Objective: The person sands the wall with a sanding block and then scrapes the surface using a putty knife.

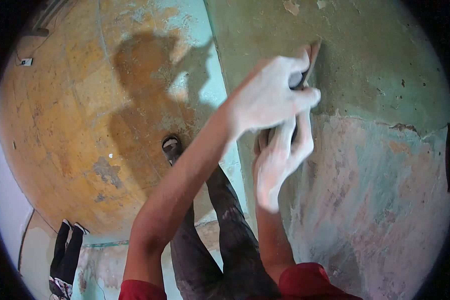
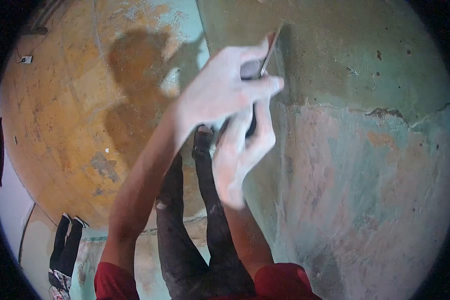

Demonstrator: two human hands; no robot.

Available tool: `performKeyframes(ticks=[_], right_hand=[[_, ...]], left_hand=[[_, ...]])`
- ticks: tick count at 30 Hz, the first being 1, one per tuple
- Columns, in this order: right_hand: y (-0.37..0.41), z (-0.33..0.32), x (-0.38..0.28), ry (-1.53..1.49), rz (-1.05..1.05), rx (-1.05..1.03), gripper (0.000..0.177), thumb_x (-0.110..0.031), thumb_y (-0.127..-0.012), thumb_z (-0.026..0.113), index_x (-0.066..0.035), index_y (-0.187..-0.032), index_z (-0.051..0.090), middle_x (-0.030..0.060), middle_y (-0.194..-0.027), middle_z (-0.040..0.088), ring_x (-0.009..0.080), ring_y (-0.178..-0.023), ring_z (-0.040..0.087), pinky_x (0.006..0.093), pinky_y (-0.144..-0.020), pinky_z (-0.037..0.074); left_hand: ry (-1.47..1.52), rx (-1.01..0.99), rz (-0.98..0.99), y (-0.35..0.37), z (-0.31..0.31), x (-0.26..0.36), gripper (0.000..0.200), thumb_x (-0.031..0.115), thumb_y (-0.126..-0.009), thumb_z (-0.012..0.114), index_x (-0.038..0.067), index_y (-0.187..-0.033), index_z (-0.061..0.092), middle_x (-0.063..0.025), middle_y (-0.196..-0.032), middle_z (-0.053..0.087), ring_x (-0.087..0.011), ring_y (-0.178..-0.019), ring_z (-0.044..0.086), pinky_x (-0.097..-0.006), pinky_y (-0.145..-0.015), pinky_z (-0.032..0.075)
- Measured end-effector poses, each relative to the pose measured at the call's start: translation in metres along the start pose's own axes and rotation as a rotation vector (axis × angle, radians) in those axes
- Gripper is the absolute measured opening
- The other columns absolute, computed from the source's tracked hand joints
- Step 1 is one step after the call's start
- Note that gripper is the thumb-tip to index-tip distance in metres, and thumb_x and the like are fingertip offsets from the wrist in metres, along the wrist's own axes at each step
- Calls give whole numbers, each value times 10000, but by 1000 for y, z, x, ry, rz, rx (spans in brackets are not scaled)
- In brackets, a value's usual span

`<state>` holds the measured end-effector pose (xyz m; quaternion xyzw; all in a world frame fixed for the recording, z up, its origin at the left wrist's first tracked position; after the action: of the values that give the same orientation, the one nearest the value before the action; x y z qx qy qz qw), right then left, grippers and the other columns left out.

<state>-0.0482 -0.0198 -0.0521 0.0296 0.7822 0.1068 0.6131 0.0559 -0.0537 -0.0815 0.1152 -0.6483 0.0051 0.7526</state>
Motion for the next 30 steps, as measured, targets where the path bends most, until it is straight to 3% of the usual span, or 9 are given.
performKeyframes(ticks=[3, 6, 8, 10, 14, 17, 18, 21, 30], right_hand=[[-6, 4, -7, -42, -8, -100, 408, -164, -998, 490, 75, -1328, 499, -52, -667, 440, 6, -545, 334, 226, -457, 228], [16, -34, 3, 70, 53, -108, 498, -151, -972, 568, 51, -1406, 431, -72, -676, 425, 3, -528, 316, 208, -454, 212], [49, -56, 19, 87, 226, -154, 499, -166, -958, 596, 52, -1386, 461, -66, -719, 459, 0, -513, 347, 190, -442, 257], [78, -80, 50, 148, 240, -189, 496, -174, -947, 611, 63, -1363, 484, -41, -761, 505, 15, -560, 409, 191, -484, 319], [117, -102, 80, 37, 631, -186, 521, -208, -904, 668, 104, -1299, 532, 58, -963, 621, 84, -821, 558, 231, -738, 463], [105, -106, 69, 88, 362, -227, 529, -205, -895, 675, 103, -1300, 530, 65, -984, 628, 87, -816, 564, 229, -738, 461], [100, -104, 63, 95, 328, -279, 515, -201, -908, 669, 67, -1323, 524, 14, -861, 601, 35, -598, 490, 187, -504, 378], [87, -101, 49, -130, 450, -279, 515, -209, -920, 668, 32, -1344, 502, -16, -781, 547, 2, -489, 380, 183, -393, 246], [87, -122, 59, -420, 608, -278, 401, -183, -972, 586, -18, -1323, 485, -24, -787, 545, 2, -462, 343, 164, -384, 262]], left_hand=[[-6, 14, -49, 3, -8, -1, 476, 282, -869, 682, -73, -1176, 599, -47, -814, 667, -112, -775, 561, -287, -698, 478], [178, 340, -4, 34, -5, -11, 412, 298, -935, 604, -67, -1123, 642, -182, -1103, 698, -160, -1019, 640, -277, -834, 492], [255, 528, -172, 73, 7, -48, 358, 300, -993, 470, -3, -1003, 659, -103, -855, 689, -97, -609, 556, -239, -574, 450], [513, 612, -372, 109, 37, -74, 307, 288, -998, 444, 52, -978, 640, -33, -731, 587, -52, -496, 399, -227, -471, 343], [613, 733, -433, 141, 56, -81, 257, 270, -1005, 437, 71, -952, 591, -16, -801, 542, -54, -622, 435, -224, -564, 367], [402, 772, -374, 147, 54, -64, 266, 260, -1011, 426, 44, -970, 574, -21, -856, 548, -82, -710, 464, -243, -670, 406], [306, 736, -374, 146, 55, -58, 264, 250, -1014, 422, 35, -990, 574, -22, -878, 548, -93, -735, 474, -252, -706, 412], [310, 697, -389, 144, 57, -57, 270, 254, -1025, 430, 39, -1049, 590, -29, -899, 546, -99, -772, 498, -255, -738, 414], [726, 626, -331, 121, 102, -78, 239, 247, -995, 578, 24, -909, 593, 11, -694, 544, -52, -607, 488, -234, -537, 401]])
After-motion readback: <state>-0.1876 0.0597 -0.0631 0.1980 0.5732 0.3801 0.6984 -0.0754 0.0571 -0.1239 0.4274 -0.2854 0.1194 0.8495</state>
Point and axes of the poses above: each hand's wrist, its own y-axis away from the middle knuckle, its own z-axis out of the palm, x = y × z, the point moved 7 cm from there along -y, towards the middle knuckle
